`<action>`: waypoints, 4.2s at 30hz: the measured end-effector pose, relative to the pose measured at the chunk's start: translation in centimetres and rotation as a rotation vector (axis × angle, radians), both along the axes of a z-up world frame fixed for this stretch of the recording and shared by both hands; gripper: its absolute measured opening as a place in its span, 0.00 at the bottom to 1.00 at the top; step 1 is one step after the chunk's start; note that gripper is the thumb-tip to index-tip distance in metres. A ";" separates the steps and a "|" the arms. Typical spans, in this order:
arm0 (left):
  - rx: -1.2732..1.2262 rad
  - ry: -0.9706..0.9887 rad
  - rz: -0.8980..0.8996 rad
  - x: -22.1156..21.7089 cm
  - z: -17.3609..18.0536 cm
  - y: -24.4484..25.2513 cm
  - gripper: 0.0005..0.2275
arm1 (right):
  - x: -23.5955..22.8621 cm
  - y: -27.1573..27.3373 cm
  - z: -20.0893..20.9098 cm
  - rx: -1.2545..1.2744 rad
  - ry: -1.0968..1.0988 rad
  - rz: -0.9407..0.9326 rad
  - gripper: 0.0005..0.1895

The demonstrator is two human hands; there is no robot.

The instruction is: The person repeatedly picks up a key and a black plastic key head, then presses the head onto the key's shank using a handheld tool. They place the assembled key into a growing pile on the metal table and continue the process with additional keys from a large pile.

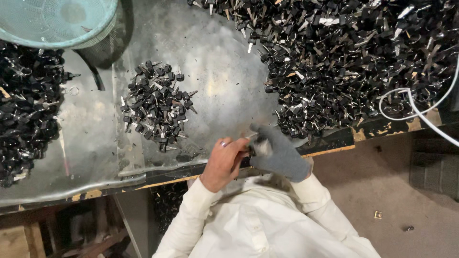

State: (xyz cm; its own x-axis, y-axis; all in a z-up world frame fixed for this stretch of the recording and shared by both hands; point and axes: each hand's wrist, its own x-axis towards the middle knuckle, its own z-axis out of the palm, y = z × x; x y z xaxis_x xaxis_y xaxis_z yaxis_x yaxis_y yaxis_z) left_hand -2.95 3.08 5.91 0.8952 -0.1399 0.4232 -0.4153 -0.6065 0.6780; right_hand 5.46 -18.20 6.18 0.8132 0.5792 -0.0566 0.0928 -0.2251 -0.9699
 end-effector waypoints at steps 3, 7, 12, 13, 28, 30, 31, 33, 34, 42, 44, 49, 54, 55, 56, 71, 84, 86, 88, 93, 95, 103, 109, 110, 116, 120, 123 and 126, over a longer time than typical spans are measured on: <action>-0.658 0.128 0.093 1.0 -1.2 -2.3 0.19 | -2.2 1.3 0.0 -0.018 -0.117 -0.170 0.33; -0.911 0.370 0.009 -1.0 -2.7 -4.1 0.11 | -2.3 2.1 1.1 0.183 0.098 -0.382 0.33; -0.403 0.210 0.085 -0.8 -3.0 -3.6 0.10 | -0.6 1.6 2.1 0.030 -0.002 -0.323 0.33; -0.219 0.136 0.100 0.5 -3.0 -3.0 0.12 | 0.0 1.9 2.2 0.054 -0.039 -0.329 0.33; -0.017 0.013 0.415 2.6 -4.7 -1.6 0.07 | -1.6 3.2 1.8 -0.339 -0.657 -0.232 0.17; -0.055 0.035 0.401 2.6 -5.0 -1.6 0.06 | -0.9 3.4 1.6 -0.311 -0.662 -0.183 0.16; -0.070 0.045 0.398 2.6 -5.2 -1.4 0.06 | -0.7 3.7 1.6 -0.292 -0.665 -0.156 0.15; -0.062 0.049 0.403 2.7 -5.4 -1.3 0.05 | -0.4 4.2 1.8 -0.315 -0.666 -0.106 0.14; -0.058 0.049 0.407 2.9 -5.6 -1.1 0.05 | -0.2 4.6 1.8 -0.326 -0.668 -0.079 0.14; -0.138 0.050 0.470 2.9 -5.0 -1.4 0.10 | 0.4 4.4 2.2 -0.303 -0.538 -0.109 0.16; -0.153 0.045 0.488 3.2 -4.9 -1.5 0.10 | 0.8 3.8 2.1 -0.266 -0.505 -0.116 0.17; -0.004 0.047 0.415 3.5 -5.5 -1.0 0.05 | 1.0 4.0 2.0 -0.301 -0.552 -0.076 0.12; 0.004 0.023 0.375 3.4 -5.7 -0.8 0.09 | 0.3 5.2 2.8 -0.522 -0.775 0.027 0.13; 0.003 0.015 0.397 3.2 -5.6 -0.9 0.10 | 0.1 5.3 3.1 -0.530 -0.777 0.034 0.14; 0.030 0.028 0.396 3.1 -5.5 -0.8 0.14 | -0.2 5.4 3.2 -0.531 -0.778 0.037 0.12; 0.134 0.047 0.388 1.5 -6.4 -1.5 0.14 | 1.3 4.7 1.4 -0.469 -0.532 0.086 0.12; 0.083 0.097 0.454 1.2 -6.3 -0.6 0.17 | -3.0 1.5 1.0 -0.266 -0.789 0.015 0.17; -0.022 0.101 0.439 0.8 -6.6 -0.4 0.20 | -2.8 1.9 1.0 -0.251 -0.838 0.010 0.17; -0.052 0.120 0.424 0.1 -6.9 -0.4 0.23 | -2.8 2.7 1.4 -0.256 -0.826 -0.002 0.17; 0.073 0.043 0.325 -0.7 -7.9 -0.8 0.25 | -2.0 4.9 2.9 -0.373 -0.678 0.038 0.19; 0.074 0.076 0.305 -1.3 -8.0 -1.2 0.24 | -0.9 4.2 2.9 -0.376 -0.460 0.112 0.19; 0.331 0.082 0.725 4.9 -1.2 7.0 0.14 | -0.2 -2.8 -1.0 0.342 0.352 -0.206 0.39; 0.091 -0.121 0.150 16.2 -2.3 -1.0 0.28 | -2.2 -2.8 -4.0 0.579 0.412 -0.361 0.54; 0.189 -0.100 0.129 18.3 -2.9 -3.1 0.31 | -2.1 -2.6 -4.0 0.564 0.414 -0.350 0.53; 0.445 0.087 0.135 22.4 -2.0 -5.8 0.29 | -1.6 -3.4 -3.6 0.442 0.415 -0.375 0.51; 0.239 -0.091 0.232 15.3 0.9 -1.2 0.17 | -2.0 -2.9 -4.0 0.364 0.360 -0.361 0.47; -0.009 0.133 0.113 8.4 1.9 -0.8 0.11 | -2.5 -2.2 -3.7 0.288 0.094 -0.324 0.40; -0.284 0.246 -0.047 2.4 1.9 -3.1 0.11 | -2.1 -1.5 -2.6 0.096 -0.069 -0.195 0.34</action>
State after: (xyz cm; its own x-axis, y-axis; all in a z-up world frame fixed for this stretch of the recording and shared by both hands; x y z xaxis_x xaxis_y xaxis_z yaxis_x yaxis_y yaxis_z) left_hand -0.58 -0.05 7.78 0.9701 -0.0916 0.2247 -0.2427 -0.3641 0.8992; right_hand 3.32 -19.67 3.61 0.9102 0.4111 0.0510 0.1236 -0.1520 -0.9806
